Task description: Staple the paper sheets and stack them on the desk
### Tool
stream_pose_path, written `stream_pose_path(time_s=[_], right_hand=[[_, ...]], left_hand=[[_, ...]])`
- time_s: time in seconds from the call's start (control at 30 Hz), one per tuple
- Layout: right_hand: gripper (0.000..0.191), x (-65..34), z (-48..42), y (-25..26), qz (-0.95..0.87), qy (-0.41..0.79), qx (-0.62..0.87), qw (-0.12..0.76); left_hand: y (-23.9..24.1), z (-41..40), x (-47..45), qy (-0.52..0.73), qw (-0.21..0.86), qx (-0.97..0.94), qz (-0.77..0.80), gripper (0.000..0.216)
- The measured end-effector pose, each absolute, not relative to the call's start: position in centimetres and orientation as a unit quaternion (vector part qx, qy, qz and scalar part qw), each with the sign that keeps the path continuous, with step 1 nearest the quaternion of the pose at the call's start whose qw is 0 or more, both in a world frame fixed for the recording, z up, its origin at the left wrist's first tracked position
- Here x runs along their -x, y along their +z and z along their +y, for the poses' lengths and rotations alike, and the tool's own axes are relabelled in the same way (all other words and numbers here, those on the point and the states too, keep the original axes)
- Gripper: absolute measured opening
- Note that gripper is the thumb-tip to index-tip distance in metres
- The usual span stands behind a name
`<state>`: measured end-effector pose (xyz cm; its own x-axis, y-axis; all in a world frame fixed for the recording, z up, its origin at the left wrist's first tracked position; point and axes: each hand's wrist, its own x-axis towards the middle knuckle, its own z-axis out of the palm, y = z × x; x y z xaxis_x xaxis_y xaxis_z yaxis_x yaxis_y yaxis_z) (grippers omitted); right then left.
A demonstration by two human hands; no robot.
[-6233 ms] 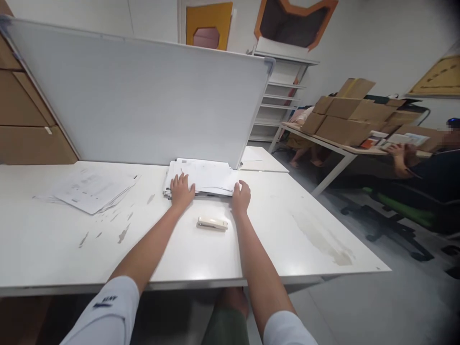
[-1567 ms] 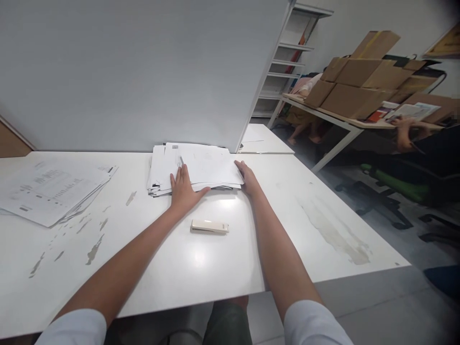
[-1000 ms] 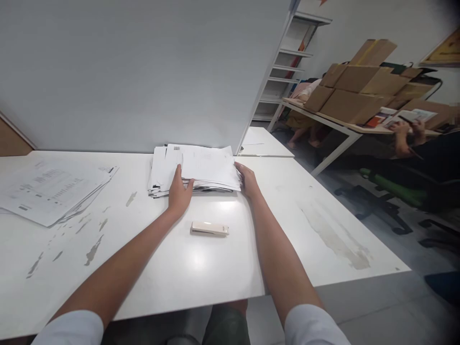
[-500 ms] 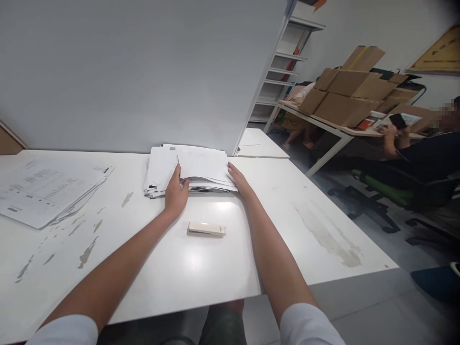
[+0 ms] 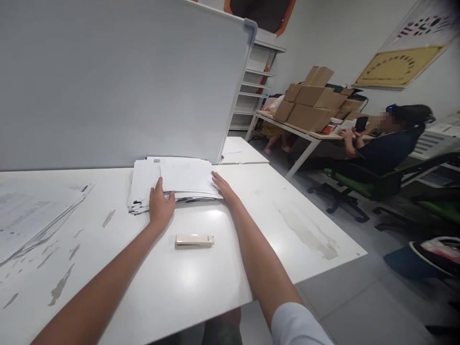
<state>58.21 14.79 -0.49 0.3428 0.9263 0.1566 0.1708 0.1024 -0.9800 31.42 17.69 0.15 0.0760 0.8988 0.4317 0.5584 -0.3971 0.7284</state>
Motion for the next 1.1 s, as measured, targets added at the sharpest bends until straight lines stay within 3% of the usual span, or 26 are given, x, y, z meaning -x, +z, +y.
stream_pose_path(time_s=[0.3, 0.6, 1.1], right_hand=[[0.068, -58.0, 15.1, -0.4, -0.483, 0.340, 0.570, 0.571], [0.077, -57.5, 15.1, 0.9, -0.433, 0.386, 0.573, 0.579], [0.060, -58.0, 14.0, 2.8, -0.498, 0.334, 0.582, 0.549]], left_hand=[[0.8, 17.3, -31.5, 0.449, 0.164, -0.731, 0.488, 0.065], [2.3, 17.1, -31.5, 0.466, 0.232, -0.684, 0.511, 0.072], [2.9, 17.8, -31.9, 0.473, 0.242, -0.678, 0.508, 0.086]])
